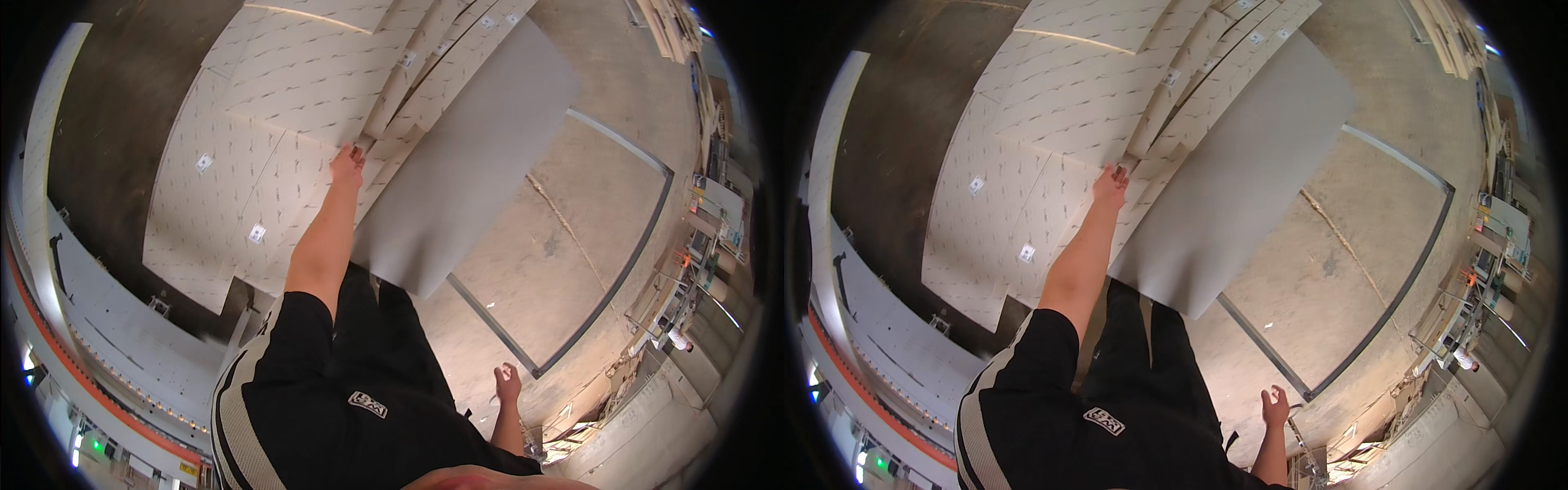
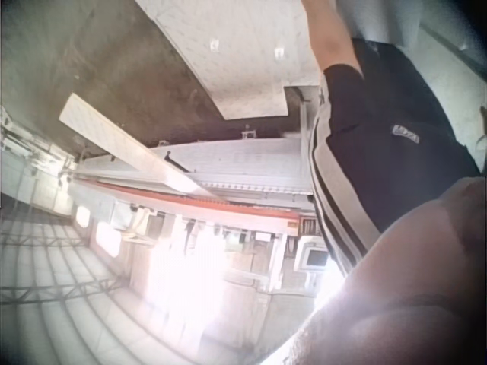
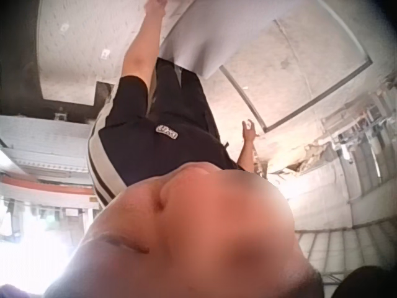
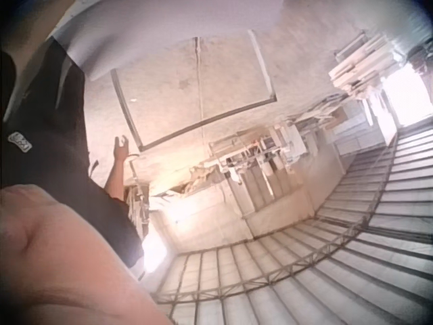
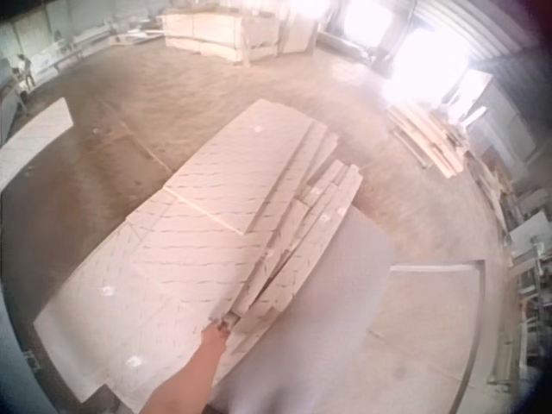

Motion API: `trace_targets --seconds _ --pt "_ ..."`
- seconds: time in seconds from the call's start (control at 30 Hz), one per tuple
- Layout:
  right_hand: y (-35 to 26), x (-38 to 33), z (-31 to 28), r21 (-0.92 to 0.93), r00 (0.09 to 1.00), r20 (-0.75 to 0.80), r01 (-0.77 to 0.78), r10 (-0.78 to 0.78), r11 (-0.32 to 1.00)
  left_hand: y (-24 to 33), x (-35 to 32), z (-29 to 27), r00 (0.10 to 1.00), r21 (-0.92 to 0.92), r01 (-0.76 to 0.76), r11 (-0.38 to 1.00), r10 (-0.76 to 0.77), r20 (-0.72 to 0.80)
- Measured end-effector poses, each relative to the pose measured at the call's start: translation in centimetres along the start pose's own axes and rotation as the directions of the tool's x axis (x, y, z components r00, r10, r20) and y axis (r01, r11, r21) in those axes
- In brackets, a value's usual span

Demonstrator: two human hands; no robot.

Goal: The person picks up wooden panels from a stack, places them into an industrial edge-banding machine, and uses a handheld air nozzle to blow dust off the panels and machine surfaces.

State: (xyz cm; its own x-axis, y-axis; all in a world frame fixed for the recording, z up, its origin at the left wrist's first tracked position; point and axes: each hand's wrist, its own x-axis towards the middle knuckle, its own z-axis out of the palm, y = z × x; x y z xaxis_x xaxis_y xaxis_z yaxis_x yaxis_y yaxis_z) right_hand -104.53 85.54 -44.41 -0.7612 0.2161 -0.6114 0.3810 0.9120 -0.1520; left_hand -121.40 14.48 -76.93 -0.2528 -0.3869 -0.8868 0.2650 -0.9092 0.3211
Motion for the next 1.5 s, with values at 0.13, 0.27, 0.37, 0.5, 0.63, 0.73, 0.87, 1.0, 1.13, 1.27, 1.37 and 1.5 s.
trace_targets --seconds 0.13,0.27,0.37,0.5,0.63,0.73,0.87,1.0,1.13,1.27,1.37,1.5 --pt "1.8 -1.7 0.7 0.064 0.996 0.079 -0.044 0.038 0.997 0.2 -0.4 2.3 0.994 -0.147 0.023 0.989 -0.039 -0.105" --pt "2.2 -1.9 0.7 0.029 0.99 0.116 -0.087 0.083 0.996 -0.4 0.7 0.1 0.992 0.005 -0.127 0.992 0.127 0.004" --pt "1.9 -1.5 0.4 -0.013 0.994 0.11 -0.025 0.027 1.0 -0.8 0.0 0.2 0.987 0.043 -0.158 0.987 0.157 0.023" --pt "1.0 0.3 0.3 -0.012 0.994 0.105 -0.001 0.003 1.0 -1.5 -1.8 -0.1 0.989 0.036 -0.147 0.989 0.147 -0.007" --pt "1.2 2.0 -0.1 0.022 0.992 0.108 0.059 -0.061 0.998 -1.9 -4.1 -1.7 0.991 0.079 -0.12 0.99 0.124 -0.05" --pt "0.7 3.1 -0.2 0.003 0.99 0.095 0.107 -0.107 0.994 -1.7 -6.0 -4.7 0.99 0.09 -0.135 0.987 0.138 -0.027" --pt "-0.3 4.7 0.8 0.024 0.972 0.136 0.19 -0.191 0.981 -1.9 -8.2 -9.6 0.988 0.116 -0.141 0.983 0.148 -0.054" --pt "-3.8 6.7 1.3 0.001 0.952 0.2 0.234 -0.23 0.972 -2.8 -10.0 -16.5 0.983 0.135 -0.139 0.981 0.153 -0.103" --pt "-7.5 7.9 1.6 -0.019 0.916 0.26 0.322 -0.307 0.946 -4.1 -12.4 -24.6 0.974 0.152 -0.129 0.98 0.154 -0.169" --pt "-11.3 8.7 3.0 -0.047 0.867 0.338 0.403 -0.365 0.914 -4.6 -15.5 -33.3 0.956 0.175 -0.117 0.978 0.158 -0.245" --pt "-13.8 9.8 5.4 -0.036 0.805 0.393 0.497 -0.445 0.867 -4.4 -17.4 -39.3 0.931 0.243 -0.027 0.97 0.112 -0.347" --pt "-18.8 11.2 8.9 0.035 0.687 0.518 0.579 -0.51 0.815 -5.4 -15.8 -51.3 0.798 0.848 0.221 0.482 0.411 -0.442"
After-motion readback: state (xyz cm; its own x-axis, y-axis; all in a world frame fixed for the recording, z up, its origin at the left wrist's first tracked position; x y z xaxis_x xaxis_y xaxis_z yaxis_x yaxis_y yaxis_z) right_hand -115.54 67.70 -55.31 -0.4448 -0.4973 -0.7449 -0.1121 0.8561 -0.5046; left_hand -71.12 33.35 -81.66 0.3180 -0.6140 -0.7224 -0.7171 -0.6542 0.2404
